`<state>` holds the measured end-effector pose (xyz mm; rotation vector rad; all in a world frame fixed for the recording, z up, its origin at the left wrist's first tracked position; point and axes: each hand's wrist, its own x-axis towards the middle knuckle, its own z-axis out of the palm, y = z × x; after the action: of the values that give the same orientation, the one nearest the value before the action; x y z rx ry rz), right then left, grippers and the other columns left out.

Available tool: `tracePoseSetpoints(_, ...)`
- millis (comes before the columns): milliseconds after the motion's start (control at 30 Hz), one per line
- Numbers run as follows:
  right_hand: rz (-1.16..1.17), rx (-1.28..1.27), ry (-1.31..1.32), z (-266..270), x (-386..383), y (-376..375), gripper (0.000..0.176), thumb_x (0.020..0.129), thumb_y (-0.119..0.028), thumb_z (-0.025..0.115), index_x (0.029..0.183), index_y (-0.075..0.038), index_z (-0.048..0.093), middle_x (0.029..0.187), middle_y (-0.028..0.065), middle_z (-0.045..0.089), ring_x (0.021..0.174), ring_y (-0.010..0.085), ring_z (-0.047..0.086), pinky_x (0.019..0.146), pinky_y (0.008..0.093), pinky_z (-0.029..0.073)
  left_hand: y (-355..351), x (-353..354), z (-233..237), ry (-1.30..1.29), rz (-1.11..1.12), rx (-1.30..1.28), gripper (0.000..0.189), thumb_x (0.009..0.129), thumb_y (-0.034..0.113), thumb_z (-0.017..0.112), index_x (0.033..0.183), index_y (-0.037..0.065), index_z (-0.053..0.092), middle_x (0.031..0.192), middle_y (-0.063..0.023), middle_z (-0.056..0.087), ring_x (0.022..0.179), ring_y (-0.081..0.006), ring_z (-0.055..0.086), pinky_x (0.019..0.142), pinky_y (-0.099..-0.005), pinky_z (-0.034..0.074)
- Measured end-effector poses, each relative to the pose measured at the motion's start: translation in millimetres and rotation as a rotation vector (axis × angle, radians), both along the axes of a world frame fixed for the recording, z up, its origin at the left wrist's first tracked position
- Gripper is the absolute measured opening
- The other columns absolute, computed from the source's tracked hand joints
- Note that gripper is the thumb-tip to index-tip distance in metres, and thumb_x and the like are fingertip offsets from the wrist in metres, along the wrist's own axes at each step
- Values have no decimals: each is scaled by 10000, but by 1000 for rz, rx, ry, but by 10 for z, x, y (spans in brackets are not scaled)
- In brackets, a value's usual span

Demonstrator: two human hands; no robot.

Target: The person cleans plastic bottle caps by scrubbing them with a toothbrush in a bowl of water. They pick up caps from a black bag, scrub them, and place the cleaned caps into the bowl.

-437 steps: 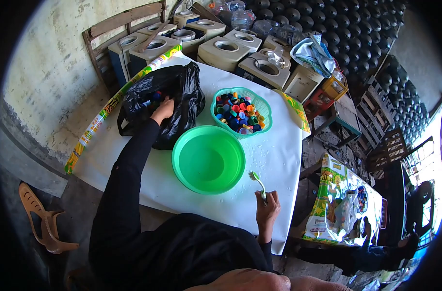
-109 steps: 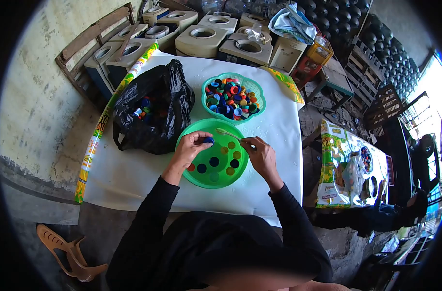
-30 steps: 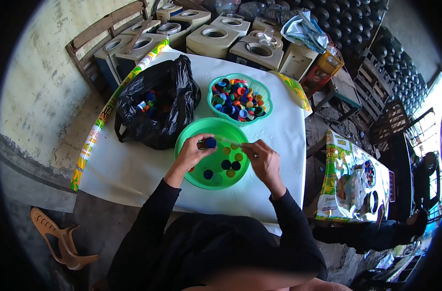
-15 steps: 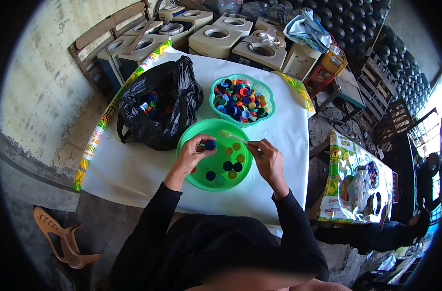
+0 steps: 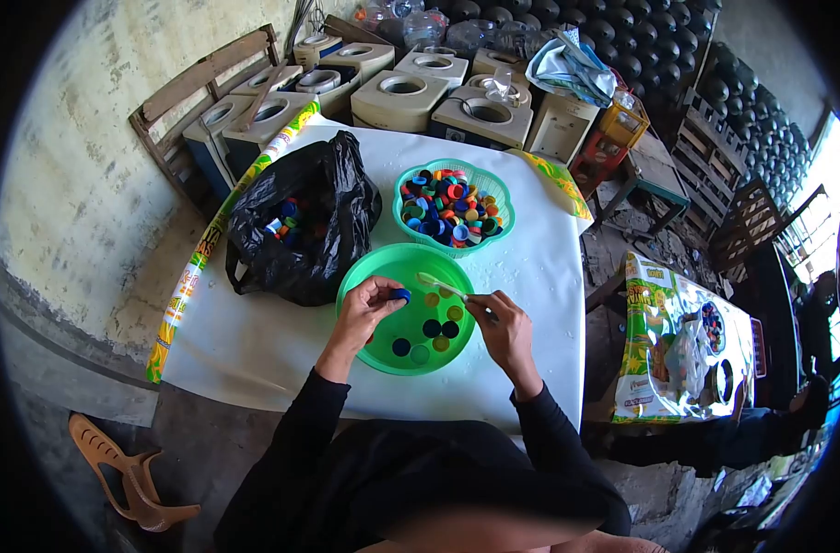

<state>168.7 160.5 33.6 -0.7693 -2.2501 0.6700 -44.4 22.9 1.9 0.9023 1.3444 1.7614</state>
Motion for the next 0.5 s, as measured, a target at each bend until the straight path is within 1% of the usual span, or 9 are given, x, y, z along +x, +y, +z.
tracePoseSetpoints(67, 96, 3, 15, 47, 51, -123, 136, 896, -263, 706, 979, -171, 761, 854, 27, 677, 673, 273, 666, 596, 385, 516, -54, 61, 32, 6, -1, -42, 215, 889, -23, 699, 1094, 1, 635, 1016, -59, 676, 959, -109, 647, 881, -254, 527)
tracePoseSetpoints(133, 93, 1, -8, -12, 50, -115, 125, 890, -246, 714, 977, -170, 761, 860, 31, 681, 656, 271, 658, 587, 378, 511, -50, 117, 67, -1, -24, -42, 210, 884, -11, 711, 1077, 7, 631, 1000, -49, 673, 944, -102, 640, 875, -254, 523)
tracePoseSetpoints(200, -35, 36, -59, 7, 76, -26, 120, 888, -227, 717, 984, -169, 758, 866, 37, 685, 662, 266, 664, 592, 368, 515, -49, 149, 1, -24, -13, -27, 209, 885, 4, 719, 1074, 12, 630, 993, -43, 671, 936, -99, 638, 870, -249, 520)
tracePoseSetpoints(267, -34, 2, 0, 82, 111, -24, 124, 892, -225, 714, 991, -164, 755, 857, 38, 681, 663, 259, 666, 594, 365, 515, -19, 159, -10, -39, 3, -7, 209, 887, 19, 726, 1072, 16, 629, 986, -37, 670, 928, -97, 637, 864, -245, 518)
tracePoseSetpoints(333, 61, -19, 55, 119, 125, -86, 125, 894, -224, 712, 992, -159, 754, 843, 39, 676, 644, 254, 659, 585, 363, 510, -36, 191, -1, -93, 10, 14, 202, 896, 47, 731, 1071, 26, 631, 971, -25, 667, 911, -91, 631, 849, -238, 515)
tracePoseSetpoints(367, 108, -33, 6, 111, 127, -101, 121, 891, -215, 711, 990, -160, 754, 843, 31, 672, 662, 248, 657, 592, 359, 509, -48, 199, 8, -89, 9, 15, 202, 896, 47, 731, 1071, 26, 631, 971, -25, 667, 911, -91, 631, 849, -238, 515)
tracePoseSetpoints(400, 107, -29, 8, 67, 139, -94, 121, 891, -215, 711, 990, -160, 754, 843, 31, 672, 662, 248, 657, 592, 359, 509, -51, 210, 18, -108, 3, 29, 197, 901, 56, 729, 1070, 28, 631, 963, -23, 668, 906, -91, 631, 847, -238, 515)
tracePoseSetpoints(467, 3, 101, -91, 21, 150, -58, 110, 890, -200, 706, 978, -158, 754, 844, 23, 668, 716, 239, 662, 617, 358, 513, -24, 209, 24, -127, -3, 53, 193, 906, 65, 728, 1070, 30, 632, 954, -22, 668, 900, -91, 630, 845, -238, 515)
tracePoseSetpoints(500, -18, 32, -30, 49, 171, -73, 110, 891, -200, 698, 978, -155, 749, 849, 27, 665, 751, 245, 659, 635, 367, 513, -16, 195, 22, -68, 13, 39, 185, 912, 61, 719, 1071, 28, 631, 949, -21, 667, 908, -93, 633, 842, -241, 520)
